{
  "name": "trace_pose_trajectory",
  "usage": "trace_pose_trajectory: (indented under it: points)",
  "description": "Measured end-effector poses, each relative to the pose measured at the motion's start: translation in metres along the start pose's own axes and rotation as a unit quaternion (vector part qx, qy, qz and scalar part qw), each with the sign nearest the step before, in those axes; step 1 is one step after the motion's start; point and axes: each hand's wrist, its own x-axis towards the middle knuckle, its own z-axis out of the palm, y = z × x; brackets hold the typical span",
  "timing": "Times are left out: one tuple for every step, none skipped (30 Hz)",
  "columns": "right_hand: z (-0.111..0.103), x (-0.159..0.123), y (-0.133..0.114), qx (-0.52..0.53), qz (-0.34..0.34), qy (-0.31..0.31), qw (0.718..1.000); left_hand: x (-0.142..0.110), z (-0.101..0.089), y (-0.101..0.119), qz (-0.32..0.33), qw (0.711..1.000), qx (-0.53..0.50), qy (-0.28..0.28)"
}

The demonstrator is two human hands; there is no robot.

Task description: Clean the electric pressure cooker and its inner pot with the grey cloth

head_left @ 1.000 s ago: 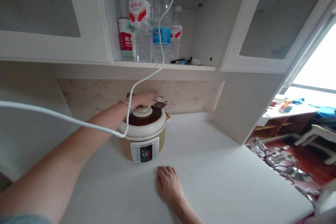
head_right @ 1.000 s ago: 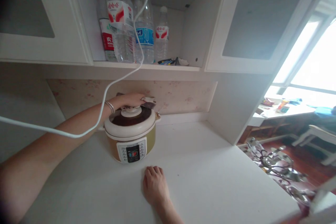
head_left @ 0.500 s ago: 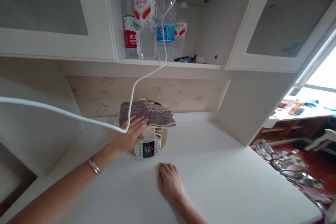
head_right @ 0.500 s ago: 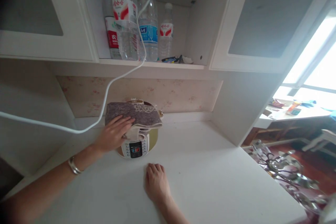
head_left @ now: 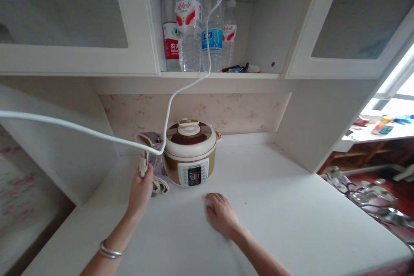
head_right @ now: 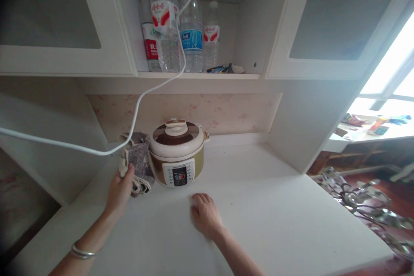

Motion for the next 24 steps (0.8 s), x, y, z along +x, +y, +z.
trace_pose_trajectory:
  points:
    - [-0.003, -0.002, -0.007, 0.068, 0.025, -0.004, 0.997, -0.014, 0.003, 0.002, -0.004, 1.0, -0.019, -0.01]
    - [-0.006, -0.005, -0.017, 0.148, 0.051, -0.011, 0.988, -0.029, 0.008, 0.004, -0.008, 0.999, -0.037, -0.03]
    - [-0.01, -0.008, -0.03, 0.236, 0.073, -0.023, 0.969, -0.046, 0.015, 0.006, -0.011, 0.996, -0.056, -0.064]
    - [-0.015, -0.011, -0.044, 0.324, 0.091, -0.041, 0.941, -0.064, 0.023, 0.009, -0.013, 0.991, -0.077, -0.107]
    - [-0.02, -0.013, -0.058, 0.406, 0.099, -0.063, 0.906, -0.082, 0.033, 0.011, -0.014, 0.983, -0.102, -0.152]
    - [-0.025, -0.015, -0.072, 0.475, 0.104, -0.083, 0.87, -0.1, 0.044, 0.014, -0.014, 0.97, -0.134, -0.204]
    - [-0.03, -0.017, -0.082, 0.524, 0.109, -0.093, 0.839, -0.117, 0.054, 0.016, -0.011, 0.954, -0.168, -0.249]
    - [-0.034, -0.019, -0.09, 0.56, 0.115, -0.096, 0.815, -0.131, 0.064, 0.018, -0.017, 0.936, -0.198, -0.292]
    - [-0.038, -0.02, -0.093, 0.585, 0.125, -0.088, 0.797, -0.142, 0.073, 0.019, -0.038, 0.919, -0.224, -0.322]
    - [-0.042, -0.022, -0.092, 0.6, 0.142, -0.073, 0.784, -0.15, 0.079, 0.02, -0.06, 0.9, -0.254, -0.348]
    - [-0.046, -0.024, -0.088, 0.61, 0.166, -0.057, 0.773, -0.154, 0.084, 0.021, -0.08, 0.882, -0.28, -0.371]
    - [-0.049, -0.027, -0.082, 0.616, 0.192, -0.041, 0.763, -0.156, 0.086, 0.023, -0.094, 0.864, -0.3, -0.393]
    - [-0.054, -0.03, -0.074, 0.618, 0.22, -0.026, 0.755, -0.154, 0.087, 0.025, -0.099, 0.851, -0.307, -0.414]
    - [-0.058, -0.034, -0.067, 0.616, 0.245, -0.016, 0.748, -0.151, 0.086, 0.029, -0.094, 0.844, -0.302, -0.432]
    - [-0.063, -0.038, -0.06, 0.613, 0.268, -0.013, 0.743, -0.147, 0.084, 0.034, -0.079, 0.844, -0.286, -0.447]
    - [-0.068, -0.043, -0.054, 0.611, 0.285, -0.015, 0.739, -0.143, 0.083, 0.04, -0.055, 0.85, -0.264, -0.453]
    - [-0.074, -0.047, -0.049, 0.611, 0.296, -0.02, 0.734, -0.138, 0.082, 0.048, -0.02, 0.859, -0.242, -0.451]
    - [-0.079, -0.05, -0.045, 0.614, 0.306, -0.027, 0.727, -0.134, 0.082, 0.056, 0.024, 0.867, -0.225, -0.444]
    - [-0.086, -0.053, -0.041, 0.62, 0.317, -0.032, 0.717, -0.13, 0.083, 0.065, 0.072, 0.872, -0.213, -0.434]
    - [-0.092, -0.056, -0.036, 0.628, 0.325, -0.032, 0.706, -0.127, 0.085, 0.074, 0.119, 0.874, -0.205, -0.424]
    - [-0.1, -0.058, -0.029, 0.637, 0.33, -0.025, 0.696, -0.124, 0.088, 0.081, 0.154, 0.874, -0.202, -0.414]
    - [-0.109, -0.06, -0.021, 0.646, 0.335, -0.012, 0.686, -0.122, 0.09, 0.086, 0.173, 0.873, -0.205, -0.407]
    - [-0.118, -0.062, -0.011, 0.653, 0.343, 0.001, 0.676, -0.12, 0.093, 0.088, 0.172, 0.873, -0.215, -0.402]
    - [-0.129, -0.065, 0.002, 0.656, 0.354, 0.012, 0.666, -0.119, 0.095, 0.086, 0.153, 0.876, -0.231, -0.396]
